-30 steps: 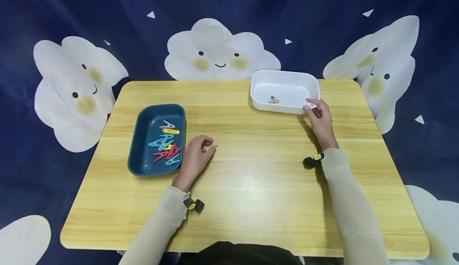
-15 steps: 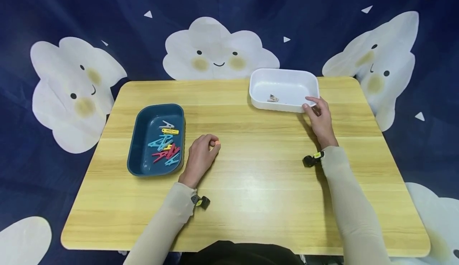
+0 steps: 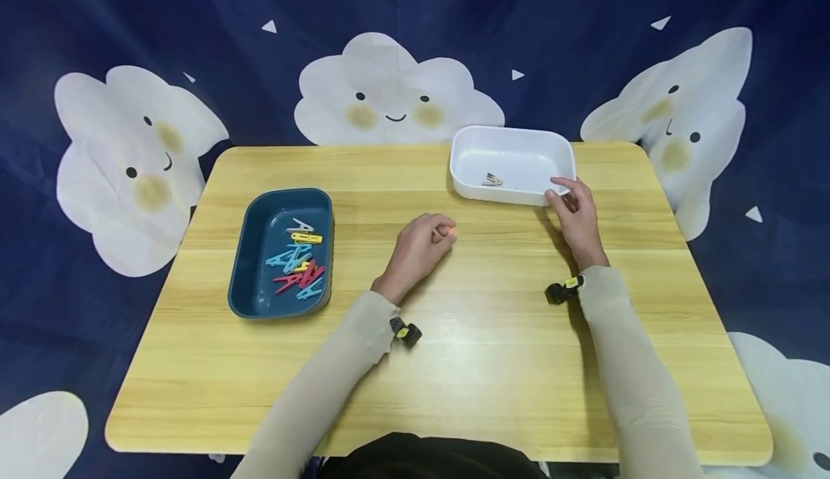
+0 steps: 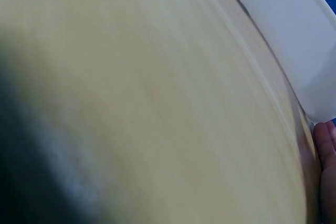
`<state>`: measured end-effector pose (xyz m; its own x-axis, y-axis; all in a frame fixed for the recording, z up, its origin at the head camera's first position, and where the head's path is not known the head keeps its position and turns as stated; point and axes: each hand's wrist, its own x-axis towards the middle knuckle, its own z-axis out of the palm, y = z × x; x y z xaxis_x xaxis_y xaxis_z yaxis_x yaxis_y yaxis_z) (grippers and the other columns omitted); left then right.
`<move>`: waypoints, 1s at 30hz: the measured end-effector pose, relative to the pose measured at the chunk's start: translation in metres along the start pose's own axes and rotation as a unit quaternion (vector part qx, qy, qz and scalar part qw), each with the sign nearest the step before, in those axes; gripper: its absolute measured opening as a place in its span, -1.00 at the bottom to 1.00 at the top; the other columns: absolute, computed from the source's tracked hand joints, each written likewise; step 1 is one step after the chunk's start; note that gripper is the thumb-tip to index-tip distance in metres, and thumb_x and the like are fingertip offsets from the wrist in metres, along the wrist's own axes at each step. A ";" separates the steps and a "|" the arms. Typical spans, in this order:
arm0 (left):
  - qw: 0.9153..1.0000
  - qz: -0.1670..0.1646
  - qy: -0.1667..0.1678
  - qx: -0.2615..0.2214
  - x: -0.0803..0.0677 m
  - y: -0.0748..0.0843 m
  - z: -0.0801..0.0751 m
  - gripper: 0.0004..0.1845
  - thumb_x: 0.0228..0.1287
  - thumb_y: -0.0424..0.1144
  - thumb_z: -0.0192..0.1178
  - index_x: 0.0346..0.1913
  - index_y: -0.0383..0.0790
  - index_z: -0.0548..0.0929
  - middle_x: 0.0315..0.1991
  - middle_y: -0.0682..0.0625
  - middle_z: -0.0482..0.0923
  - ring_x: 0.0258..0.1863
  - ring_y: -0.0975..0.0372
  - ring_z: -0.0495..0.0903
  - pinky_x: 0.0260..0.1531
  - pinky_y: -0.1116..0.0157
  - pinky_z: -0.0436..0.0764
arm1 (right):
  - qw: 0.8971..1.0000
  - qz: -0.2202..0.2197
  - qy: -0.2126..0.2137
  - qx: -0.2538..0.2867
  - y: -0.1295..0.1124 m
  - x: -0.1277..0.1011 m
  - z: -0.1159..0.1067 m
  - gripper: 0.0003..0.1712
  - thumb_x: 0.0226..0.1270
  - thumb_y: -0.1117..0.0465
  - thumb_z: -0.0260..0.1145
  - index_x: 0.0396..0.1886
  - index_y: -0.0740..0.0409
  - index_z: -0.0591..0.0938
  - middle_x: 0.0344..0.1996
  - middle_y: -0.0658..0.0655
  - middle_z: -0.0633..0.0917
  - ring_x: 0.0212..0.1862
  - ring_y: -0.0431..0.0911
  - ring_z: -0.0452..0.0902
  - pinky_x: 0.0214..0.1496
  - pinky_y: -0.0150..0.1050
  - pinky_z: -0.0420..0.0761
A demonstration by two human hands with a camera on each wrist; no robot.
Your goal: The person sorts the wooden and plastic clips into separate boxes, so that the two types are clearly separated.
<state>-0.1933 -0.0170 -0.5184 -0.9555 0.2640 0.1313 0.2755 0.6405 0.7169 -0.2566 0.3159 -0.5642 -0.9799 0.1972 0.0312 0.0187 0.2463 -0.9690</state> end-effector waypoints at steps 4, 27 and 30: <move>1.000 0.007 -0.015 -0.006 0.019 0.009 0.008 -0.76 0.57 -0.16 0.38 0.17 -0.09 0.80 -0.10 0.08 0.72 -0.11 0.27 0.71 0.02 0.33 0.65 | 1.000 -0.001 0.003 -0.003 0.000 -0.002 0.001 -0.52 0.68 0.03 0.32 0.50 -0.11 0.63 0.69 0.21 0.24 0.12 -0.40 0.49 0.16 -0.61 0.43; 0.997 0.045 -0.060 0.035 0.160 0.026 -0.013 -0.76 0.64 -0.17 0.28 0.20 -0.12 0.73 -0.01 0.01 0.74 0.01 0.22 0.66 0.10 0.33 0.57 | 1.000 -0.023 0.001 0.009 -0.001 0.000 0.000 -0.54 0.69 0.09 0.31 0.47 -0.04 0.64 0.64 0.22 0.27 0.05 -0.39 0.50 0.09 -0.55 0.43; 0.996 0.044 -0.070 0.042 0.169 0.026 -0.008 -0.76 0.65 -0.18 0.27 0.21 -0.13 0.72 0.00 0.01 0.75 0.02 0.23 0.68 0.10 0.34 0.58 | 1.000 -0.024 0.001 0.011 -0.002 -0.002 0.001 -0.56 0.68 0.12 0.32 0.46 -0.02 0.65 0.60 0.20 0.31 0.02 -0.40 0.51 0.07 -0.56 0.45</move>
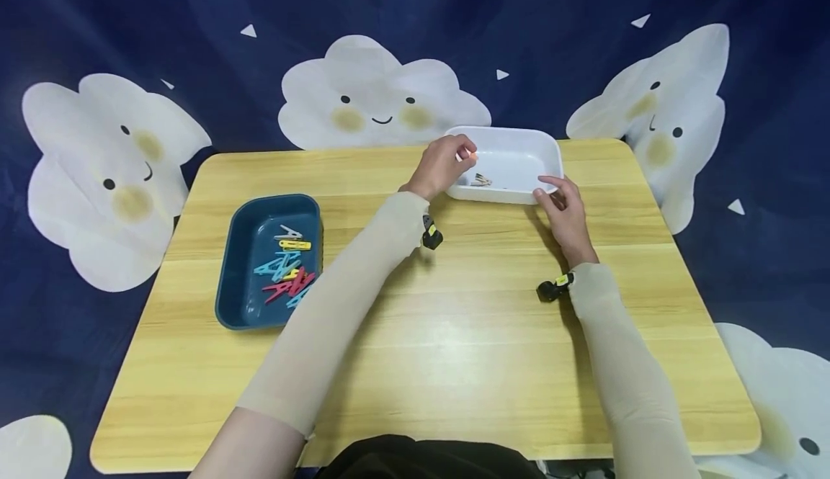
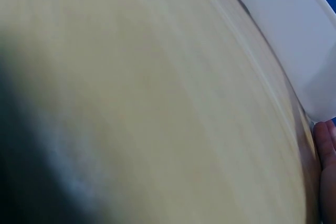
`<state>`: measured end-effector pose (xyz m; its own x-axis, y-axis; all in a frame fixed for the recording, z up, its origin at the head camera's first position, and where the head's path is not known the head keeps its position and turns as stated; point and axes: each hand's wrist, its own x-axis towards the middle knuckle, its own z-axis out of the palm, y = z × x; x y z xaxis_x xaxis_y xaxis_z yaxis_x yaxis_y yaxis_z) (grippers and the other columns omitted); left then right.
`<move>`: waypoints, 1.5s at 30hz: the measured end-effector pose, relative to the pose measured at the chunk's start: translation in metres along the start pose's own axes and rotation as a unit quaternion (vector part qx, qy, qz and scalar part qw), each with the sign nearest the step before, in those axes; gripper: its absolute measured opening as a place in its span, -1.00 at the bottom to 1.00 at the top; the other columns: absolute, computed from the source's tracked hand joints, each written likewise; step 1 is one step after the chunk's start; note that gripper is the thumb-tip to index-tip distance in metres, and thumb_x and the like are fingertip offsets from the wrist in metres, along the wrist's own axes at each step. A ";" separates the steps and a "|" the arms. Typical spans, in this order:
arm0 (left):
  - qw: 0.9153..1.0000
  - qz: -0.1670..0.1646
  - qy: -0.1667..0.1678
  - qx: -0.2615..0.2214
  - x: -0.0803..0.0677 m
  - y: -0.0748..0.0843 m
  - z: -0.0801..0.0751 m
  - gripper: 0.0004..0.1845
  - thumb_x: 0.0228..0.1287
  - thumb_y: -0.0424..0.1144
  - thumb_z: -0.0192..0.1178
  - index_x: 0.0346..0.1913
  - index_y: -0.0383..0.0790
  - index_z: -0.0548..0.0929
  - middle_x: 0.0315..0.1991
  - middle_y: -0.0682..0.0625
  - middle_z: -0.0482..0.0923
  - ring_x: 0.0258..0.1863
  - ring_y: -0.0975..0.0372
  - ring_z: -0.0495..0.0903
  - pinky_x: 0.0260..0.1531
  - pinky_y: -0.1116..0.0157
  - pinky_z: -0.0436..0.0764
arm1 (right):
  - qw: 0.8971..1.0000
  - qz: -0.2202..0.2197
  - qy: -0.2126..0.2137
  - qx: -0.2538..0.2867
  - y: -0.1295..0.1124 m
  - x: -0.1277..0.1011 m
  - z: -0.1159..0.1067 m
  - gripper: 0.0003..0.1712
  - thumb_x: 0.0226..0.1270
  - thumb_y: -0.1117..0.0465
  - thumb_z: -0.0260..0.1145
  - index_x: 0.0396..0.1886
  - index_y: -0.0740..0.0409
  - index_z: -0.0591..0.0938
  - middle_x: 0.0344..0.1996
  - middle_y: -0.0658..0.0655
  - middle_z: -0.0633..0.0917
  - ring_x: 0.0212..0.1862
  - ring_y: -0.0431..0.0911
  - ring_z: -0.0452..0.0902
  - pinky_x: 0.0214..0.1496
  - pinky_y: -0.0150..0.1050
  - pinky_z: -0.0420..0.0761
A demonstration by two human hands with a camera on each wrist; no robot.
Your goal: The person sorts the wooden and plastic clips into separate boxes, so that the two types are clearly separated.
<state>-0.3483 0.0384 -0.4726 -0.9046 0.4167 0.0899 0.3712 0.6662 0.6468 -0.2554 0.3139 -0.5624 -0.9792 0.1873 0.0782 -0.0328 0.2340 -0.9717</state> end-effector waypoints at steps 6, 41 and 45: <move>0.999 -0.026 -0.020 0.017 0.014 0.001 0.007 -0.76 0.66 -0.19 0.24 0.24 -0.09 0.70 0.04 0.03 0.74 0.03 0.26 0.68 0.12 0.35 0.60 | 1.000 -0.003 -0.008 0.005 -0.023 -0.009 0.006 -0.56 0.67 0.12 0.34 0.43 0.04 0.66 0.42 -0.01 0.41 -0.06 -0.35 0.47 0.00 -0.49 0.42; 0.992 -0.055 -0.074 0.089 0.024 -0.002 0.023 -0.64 0.75 -0.28 0.01 0.40 -0.03 0.64 0.24 0.04 0.66 0.19 0.24 0.62 0.31 0.33 0.57 | 1.000 0.007 -0.003 -0.014 0.001 0.003 0.002 -0.54 0.68 0.05 0.33 0.47 -0.11 0.64 0.40 -0.13 0.43 0.07 -0.38 0.49 0.16 -0.51 0.42; 0.997 -0.030 -0.056 0.048 0.018 -0.005 0.014 -0.69 0.72 -0.25 0.10 0.35 -0.04 0.67 0.17 0.05 0.66 0.14 0.25 0.61 0.26 0.33 0.56 | 1.000 0.015 -0.002 -0.028 0.002 0.002 -0.001 -0.53 0.70 0.04 0.30 0.50 -0.14 0.63 0.53 0.05 0.39 0.06 -0.36 0.44 0.15 -0.48 0.37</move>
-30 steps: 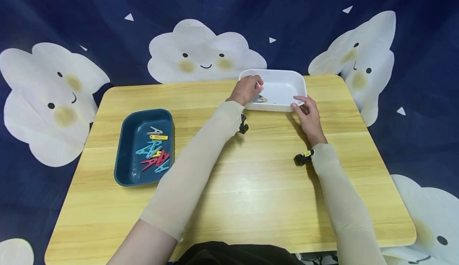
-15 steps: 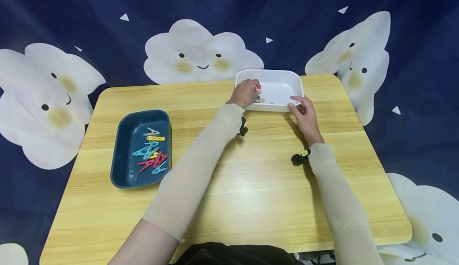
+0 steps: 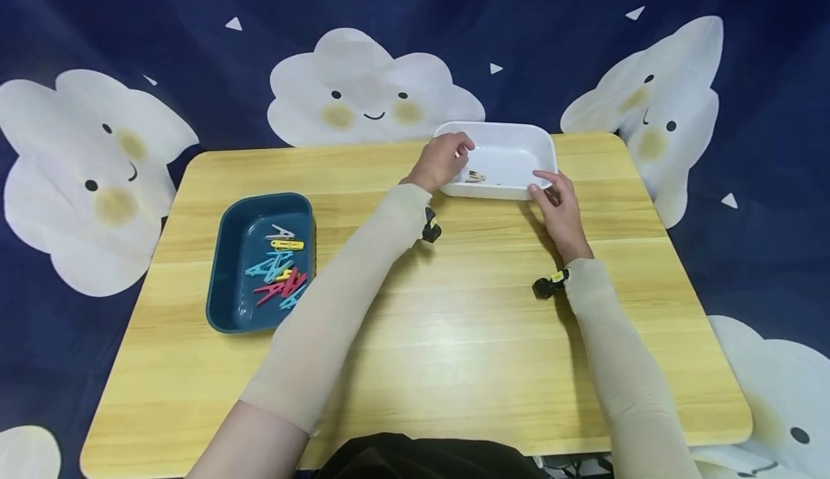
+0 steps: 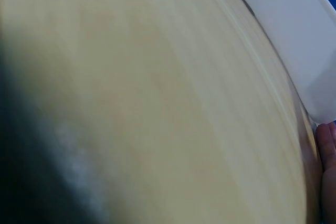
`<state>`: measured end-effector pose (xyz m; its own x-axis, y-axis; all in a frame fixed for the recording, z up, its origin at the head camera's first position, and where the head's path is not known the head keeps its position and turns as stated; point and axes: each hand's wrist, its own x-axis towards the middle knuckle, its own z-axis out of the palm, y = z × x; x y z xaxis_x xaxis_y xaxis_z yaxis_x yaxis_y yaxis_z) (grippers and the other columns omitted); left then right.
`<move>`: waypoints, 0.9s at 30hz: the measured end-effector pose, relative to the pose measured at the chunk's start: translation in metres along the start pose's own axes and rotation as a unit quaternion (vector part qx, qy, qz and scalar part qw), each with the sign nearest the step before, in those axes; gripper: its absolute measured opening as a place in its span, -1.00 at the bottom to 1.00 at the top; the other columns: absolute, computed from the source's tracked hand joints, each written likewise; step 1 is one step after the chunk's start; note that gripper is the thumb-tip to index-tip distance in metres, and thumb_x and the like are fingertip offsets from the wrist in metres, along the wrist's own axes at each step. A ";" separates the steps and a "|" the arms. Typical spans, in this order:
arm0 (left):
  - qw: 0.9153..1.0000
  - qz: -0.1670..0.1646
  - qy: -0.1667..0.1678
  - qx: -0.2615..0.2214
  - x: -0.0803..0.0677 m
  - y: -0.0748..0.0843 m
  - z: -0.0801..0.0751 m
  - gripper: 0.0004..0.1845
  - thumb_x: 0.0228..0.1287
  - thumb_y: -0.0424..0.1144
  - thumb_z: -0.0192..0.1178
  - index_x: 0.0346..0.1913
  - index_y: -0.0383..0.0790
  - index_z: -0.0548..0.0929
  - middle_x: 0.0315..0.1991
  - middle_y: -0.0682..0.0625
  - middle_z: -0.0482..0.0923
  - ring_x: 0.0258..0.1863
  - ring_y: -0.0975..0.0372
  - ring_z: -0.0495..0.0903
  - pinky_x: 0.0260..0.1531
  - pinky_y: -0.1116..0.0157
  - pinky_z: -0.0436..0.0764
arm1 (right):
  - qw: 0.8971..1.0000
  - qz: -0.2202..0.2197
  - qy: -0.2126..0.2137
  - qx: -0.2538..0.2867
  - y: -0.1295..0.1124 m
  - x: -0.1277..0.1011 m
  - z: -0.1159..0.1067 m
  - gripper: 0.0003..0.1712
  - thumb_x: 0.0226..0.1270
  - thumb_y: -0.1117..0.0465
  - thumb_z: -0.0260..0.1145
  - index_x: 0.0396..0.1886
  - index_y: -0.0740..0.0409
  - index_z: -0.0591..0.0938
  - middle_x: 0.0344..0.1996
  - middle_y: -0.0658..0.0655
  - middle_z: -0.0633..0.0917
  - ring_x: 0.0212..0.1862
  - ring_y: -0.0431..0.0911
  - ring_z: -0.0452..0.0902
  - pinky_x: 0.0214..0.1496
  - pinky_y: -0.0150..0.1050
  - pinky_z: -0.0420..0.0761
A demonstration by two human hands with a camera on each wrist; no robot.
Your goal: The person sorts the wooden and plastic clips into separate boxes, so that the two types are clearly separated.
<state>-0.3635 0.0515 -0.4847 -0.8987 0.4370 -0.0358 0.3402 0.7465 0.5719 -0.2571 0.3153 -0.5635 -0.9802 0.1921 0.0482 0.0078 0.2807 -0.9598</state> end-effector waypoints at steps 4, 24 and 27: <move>0.999 0.032 0.010 -0.021 -0.007 -0.001 -0.009 -0.71 0.68 -0.25 0.20 0.32 -0.06 0.69 0.20 0.03 0.67 0.21 0.23 0.63 0.29 0.34 0.54 | 1.000 0.016 0.000 -0.007 -0.002 0.001 -0.006 -0.50 0.70 0.00 0.29 0.54 -0.20 0.59 0.71 0.14 0.23 0.10 -0.34 0.41 0.18 -0.49 0.35; 0.999 -0.019 -0.005 -0.032 -0.033 -0.045 -0.070 -0.67 0.71 -0.21 0.17 0.36 -0.13 0.69 0.31 -0.02 0.67 0.33 0.15 0.59 0.41 0.22 0.54 | 0.998 0.011 0.052 -0.018 -0.054 0.037 -0.025 -0.41 0.69 0.01 0.26 0.60 0.02 0.52 0.54 -0.07 0.49 0.62 0.00 0.21 0.71 -0.21 0.15; 0.999 -0.035 0.004 -0.027 -0.037 -0.055 -0.079 -0.67 0.72 -0.19 0.14 0.36 -0.14 0.68 0.32 -0.03 0.66 0.35 0.12 0.59 0.42 0.18 0.54 | 0.998 -0.002 0.034 -0.058 -0.067 0.047 -0.019 -0.41 0.68 -0.01 0.26 0.58 0.04 0.54 0.60 0.04 0.45 0.68 -0.01 0.18 0.77 -0.11 0.09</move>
<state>-0.3708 -0.0448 -0.4502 -0.9221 0.3802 -0.0719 0.2604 0.7473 0.6114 -0.3002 0.3237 -0.4915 -0.9644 0.2533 0.0756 0.0299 0.3884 -0.9210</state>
